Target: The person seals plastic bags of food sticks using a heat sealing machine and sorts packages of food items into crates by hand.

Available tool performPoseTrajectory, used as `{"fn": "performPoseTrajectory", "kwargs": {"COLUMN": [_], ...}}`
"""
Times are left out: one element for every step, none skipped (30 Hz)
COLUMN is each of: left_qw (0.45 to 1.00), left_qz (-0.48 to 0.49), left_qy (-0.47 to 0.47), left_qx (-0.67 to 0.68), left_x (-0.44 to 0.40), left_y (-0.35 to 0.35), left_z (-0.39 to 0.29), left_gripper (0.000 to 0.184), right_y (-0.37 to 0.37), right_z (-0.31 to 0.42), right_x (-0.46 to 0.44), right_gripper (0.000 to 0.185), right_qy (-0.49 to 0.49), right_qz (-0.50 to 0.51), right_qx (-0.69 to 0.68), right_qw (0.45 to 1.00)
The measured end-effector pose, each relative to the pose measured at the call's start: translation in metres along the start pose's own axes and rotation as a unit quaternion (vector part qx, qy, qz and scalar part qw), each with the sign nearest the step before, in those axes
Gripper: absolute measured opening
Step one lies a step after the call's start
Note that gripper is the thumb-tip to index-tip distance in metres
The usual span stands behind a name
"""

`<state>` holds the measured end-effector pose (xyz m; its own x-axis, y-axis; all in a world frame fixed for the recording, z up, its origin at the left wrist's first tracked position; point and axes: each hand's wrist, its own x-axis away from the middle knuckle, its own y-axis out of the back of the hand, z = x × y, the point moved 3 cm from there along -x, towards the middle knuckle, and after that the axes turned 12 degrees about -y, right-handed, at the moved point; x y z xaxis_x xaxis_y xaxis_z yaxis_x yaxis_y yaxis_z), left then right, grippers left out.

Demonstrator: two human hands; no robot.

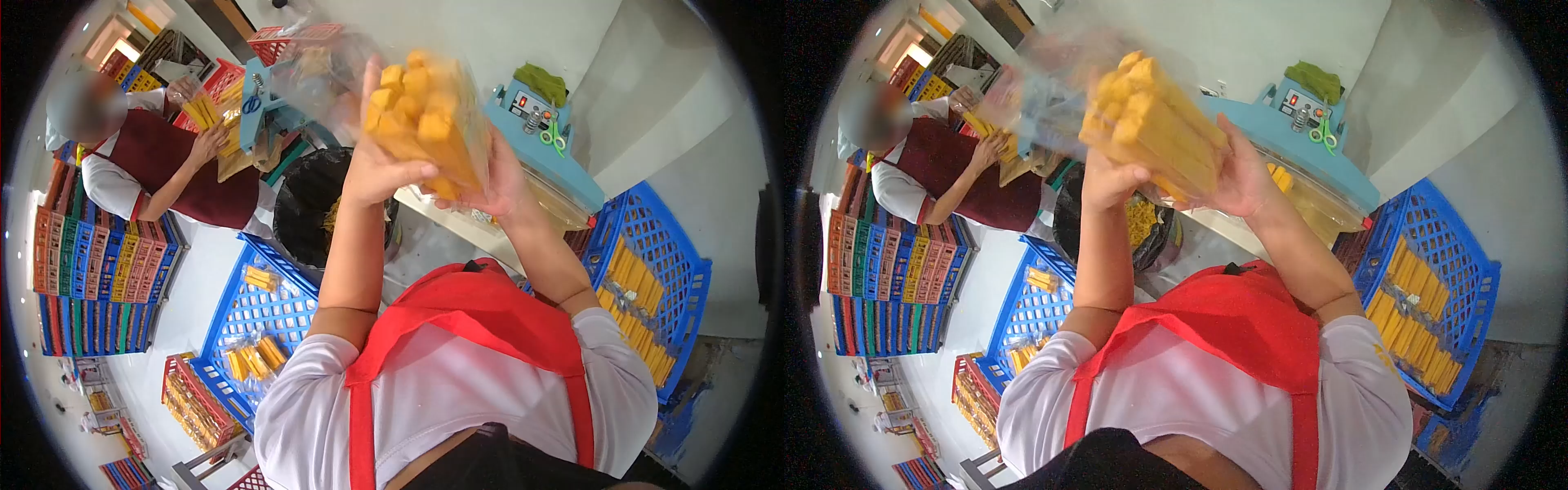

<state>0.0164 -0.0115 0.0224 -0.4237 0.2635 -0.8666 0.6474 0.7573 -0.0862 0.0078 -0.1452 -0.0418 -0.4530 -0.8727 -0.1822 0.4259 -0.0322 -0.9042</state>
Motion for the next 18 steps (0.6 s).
{"fn": "performPoseTrajectory", "kwargs": {"left_qw": [0.999, 0.995, 0.995, 0.986, 0.97, 0.964, 0.963, 0.974, 0.973, 0.968, 0.968, 0.975, 0.98, 0.978, 0.978, 0.977, 0.975, 0.975], "left_qz": [-0.048, -0.095, -0.095, -0.159, -0.22, -0.188, -0.19, -0.211, -0.229, -0.245, -0.245, -0.221, -0.195, -0.202, -0.2, -0.198, -0.197, -0.195], "left_qy": [0.012, 0.023, 0.025, 0.032, 0.034, 0.027, 0.025, 0.02, 0.02, 0.027, 0.027, 0.034, 0.04, 0.056, 0.057, 0.079, 0.101, 0.102], "left_qx": [0.004, 0.009, 0.007, -0.043, -0.094, -0.187, -0.189, -0.083, 0.022, 0.04, 0.039, 0.013, -0.013, -0.007, -0.006, 0.008, 0.021, 0.022], "left_x": [0.002, 0.003, 0.001, 0.002, 0.002, -0.002, -0.004, -0.007, -0.008, -0.008, -0.008, -0.006, -0.005, -0.004, -0.004, -0.002, -0.001, -0.001], "left_y": [0.002, 0.004, 0.005, 0.006, 0.008, 0.006, 0.002, -0.002, -0.007, -0.005, -0.001, 0.003, 0.005, 0.007, 0.008, 0.009, 0.01, 0.008], "left_z": [0.005, 0.01, 0.012, 0.015, 0.018, 0.018, 0.017, 0.017, 0.015, 0.017, 0.018, 0.018, 0.018, 0.018, 0.017, 0.018, 0.02, 0.02], "left_gripper": [0.091, 0.091, 0.091, 0.084, 0.078, 0.058, 0.058, 0.057, 0.056, 0.056, 0.056, 0.056, 0.056, 0.057, 0.057, 0.057, 0.057, 0.057], "right_y": [-0.002, -0.004, -0.009, -0.013, -0.015, -0.013, -0.011, -0.011, -0.012, -0.017, -0.022, -0.022, -0.02, -0.019, -0.02, -0.022, -0.022, -0.02], "right_z": [0.003, 0.007, 0.008, 0.012, 0.017, 0.021, 0.029, 0.034, 0.032, 0.034, 0.037, 0.037, 0.037, 0.038, 0.038, 0.036, 0.035, 0.036], "right_x": [0.001, 0.003, -0.004, -0.004, -0.006, -0.01, -0.011, -0.01, -0.009, -0.008, -0.007, -0.005, -0.004, -0.003, -0.001, -0.001, -0.002, -0.001], "right_gripper": [0.057, 0.054, 0.054, 0.051, 0.049, 0.049, 0.047, 0.045, 0.045, 0.045, 0.047, 0.047, 0.05, 0.053, 0.053, 0.056, 0.059, 0.059], "right_qy": [0.049, 0.098, 0.097, 0.141, 0.186, 0.184, 0.236, 0.285, 0.283, 0.306, 0.329, 0.329, 0.295, 0.262, 0.264, 0.226, 0.188, 0.189], "right_qz": [-0.063, -0.126, -0.124, -0.134, -0.141, -0.138, -0.156, -0.173, -0.175, -0.187, -0.197, -0.198, -0.2, -0.201, -0.201, -0.189, -0.178, -0.178], "right_qx": [0.04, 0.08, 0.077, 0.07, 0.065, 0.065, 0.135, 0.204, 0.199, 0.258, 0.316, 0.312, 0.311, 0.312, 0.312, 0.319, 0.325, 0.324], "right_qw": [0.996, 0.984, 0.984, 0.978, 0.97, 0.971, 0.95, 0.92, 0.922, 0.897, 0.868, 0.869, 0.881, 0.891, 0.89, 0.901, 0.91, 0.91]}}
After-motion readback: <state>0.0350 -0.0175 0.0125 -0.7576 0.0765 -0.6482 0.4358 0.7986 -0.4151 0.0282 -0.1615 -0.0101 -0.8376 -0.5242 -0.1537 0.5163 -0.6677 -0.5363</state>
